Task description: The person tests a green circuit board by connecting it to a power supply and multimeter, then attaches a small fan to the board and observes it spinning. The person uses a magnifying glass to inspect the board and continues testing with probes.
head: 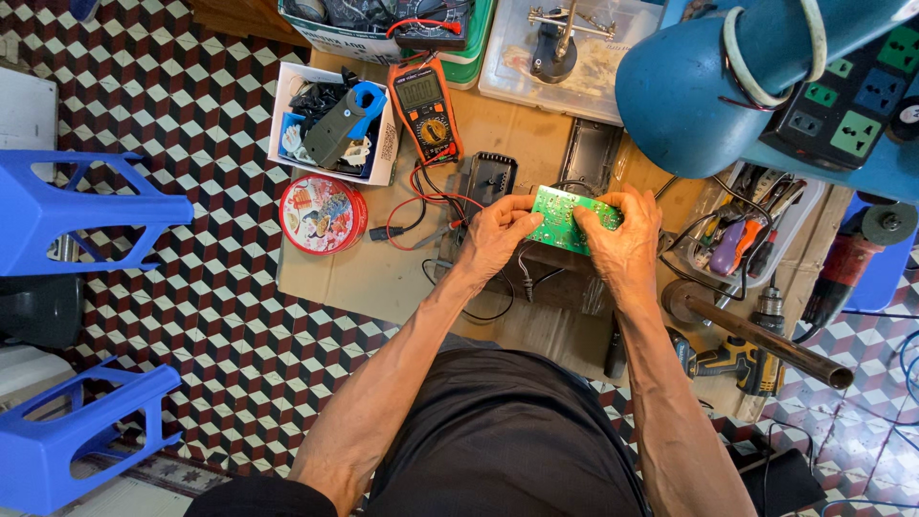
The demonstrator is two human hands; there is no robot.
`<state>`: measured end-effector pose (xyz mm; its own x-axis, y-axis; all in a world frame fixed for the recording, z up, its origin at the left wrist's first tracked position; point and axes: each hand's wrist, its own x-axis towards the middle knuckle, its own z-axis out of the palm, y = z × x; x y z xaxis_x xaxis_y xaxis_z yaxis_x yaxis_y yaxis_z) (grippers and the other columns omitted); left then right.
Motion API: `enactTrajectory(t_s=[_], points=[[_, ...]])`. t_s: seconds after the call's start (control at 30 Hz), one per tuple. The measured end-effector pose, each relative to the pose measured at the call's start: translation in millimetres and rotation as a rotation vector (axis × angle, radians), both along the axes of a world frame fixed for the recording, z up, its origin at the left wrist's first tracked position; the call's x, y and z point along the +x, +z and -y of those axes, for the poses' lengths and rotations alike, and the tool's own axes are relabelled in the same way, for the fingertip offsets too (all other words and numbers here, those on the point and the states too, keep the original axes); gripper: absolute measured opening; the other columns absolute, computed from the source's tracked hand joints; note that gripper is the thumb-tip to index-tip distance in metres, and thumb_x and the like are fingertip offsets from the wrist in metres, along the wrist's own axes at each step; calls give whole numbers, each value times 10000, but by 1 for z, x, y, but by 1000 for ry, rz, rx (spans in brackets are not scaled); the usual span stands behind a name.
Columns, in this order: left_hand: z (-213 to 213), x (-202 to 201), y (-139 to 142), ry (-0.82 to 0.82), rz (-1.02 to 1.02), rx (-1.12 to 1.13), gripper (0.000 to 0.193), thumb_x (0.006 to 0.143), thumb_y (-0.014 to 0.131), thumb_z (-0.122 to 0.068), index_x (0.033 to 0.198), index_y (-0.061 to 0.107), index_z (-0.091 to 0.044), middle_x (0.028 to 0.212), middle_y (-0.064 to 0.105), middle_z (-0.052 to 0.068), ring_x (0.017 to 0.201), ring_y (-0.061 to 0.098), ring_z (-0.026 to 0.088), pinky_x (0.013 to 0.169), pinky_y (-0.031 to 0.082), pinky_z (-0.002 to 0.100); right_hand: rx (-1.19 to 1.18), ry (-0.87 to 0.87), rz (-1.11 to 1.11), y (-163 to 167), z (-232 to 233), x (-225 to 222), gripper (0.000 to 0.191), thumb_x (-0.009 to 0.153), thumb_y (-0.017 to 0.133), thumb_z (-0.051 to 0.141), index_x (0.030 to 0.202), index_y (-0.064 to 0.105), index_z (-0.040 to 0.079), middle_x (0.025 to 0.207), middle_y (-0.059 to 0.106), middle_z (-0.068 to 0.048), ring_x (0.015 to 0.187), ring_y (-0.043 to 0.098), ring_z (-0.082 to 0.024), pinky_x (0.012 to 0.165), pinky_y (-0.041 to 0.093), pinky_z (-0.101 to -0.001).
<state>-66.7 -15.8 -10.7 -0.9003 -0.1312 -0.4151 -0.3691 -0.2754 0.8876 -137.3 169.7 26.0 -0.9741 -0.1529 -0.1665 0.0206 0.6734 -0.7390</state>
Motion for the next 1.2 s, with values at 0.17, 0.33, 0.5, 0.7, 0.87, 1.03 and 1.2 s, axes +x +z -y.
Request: enactTrajectory(t_s=[0.17, 0.33, 0.5, 0.7, 0.87, 1.03, 1.2], points=[[-2, -1, -4, 12, -33, 46, 387, 969, 688, -156, 1290, 628, 51, 1045, 761, 94, 952, 687, 104, 862, 549, 245, 16, 15, 7, 3, -1, -1, 422, 851, 797, 346, 1106, 713, 20, 1480, 525, -281, 1488, 295, -470, 1206, 251, -543], [-1, -1, -2, 3, -17, 30, 402, 962, 697, -168, 1291, 630, 54, 1042, 764, 100, 949, 688, 105, 857, 547, 246, 11, 16, 21, 4, -2, -2, 438, 842, 798, 356, 1105, 708, 17, 1479, 521, -277, 1482, 315, -454, 1204, 267, -524], [0, -3, 2, 7, 2, 64, 421, 947, 710, -182, 1285, 631, 57, 1045, 768, 100, 954, 688, 102, 867, 540, 240, 17, 13, 30, 4, -1, -3, 431, 840, 789, 344, 1110, 711, 17, 1485, 517, -276, 1487, 308, -451, 1206, 263, -517], [2, -2, 9, -24, 32, -37, 441, 940, 707, -217, 1281, 640, 53, 988, 775, 98, 930, 682, 98, 854, 534, 235, -8, 13, 69, 7, -1, -1, 407, 845, 763, 326, 1111, 715, 22, 1518, 481, -282, 1508, 258, -458, 1202, 228, -539], [2, -1, 9, -7, 58, -26, 424, 952, 689, -216, 1283, 656, 47, 1038, 775, 97, 947, 676, 95, 851, 530, 236, -26, 19, 78, 7, -4, -2, 376, 845, 741, 306, 1117, 726, 47, 1535, 468, -281, 1511, 264, -454, 1217, 226, -536], [3, -1, 1, -1, 25, 17, 395, 982, 652, -194, 1297, 668, 44, 1112, 770, 102, 990, 685, 95, 883, 542, 244, -17, 34, 68, 4, -7, -1, 383, 849, 734, 306, 1140, 725, 57, 1535, 484, -260, 1514, 265, -450, 1223, 218, -535], [7, 0, 1, -43, -11, 50, 417, 981, 633, -180, 1342, 644, 30, 1123, 768, 95, 995, 685, 86, 895, 548, 237, 4, 56, 27, 0, -7, 1, 467, 845, 778, 354, 1162, 689, 23, 1516, 488, -265, 1508, 265, -451, 1211, 235, -536]])
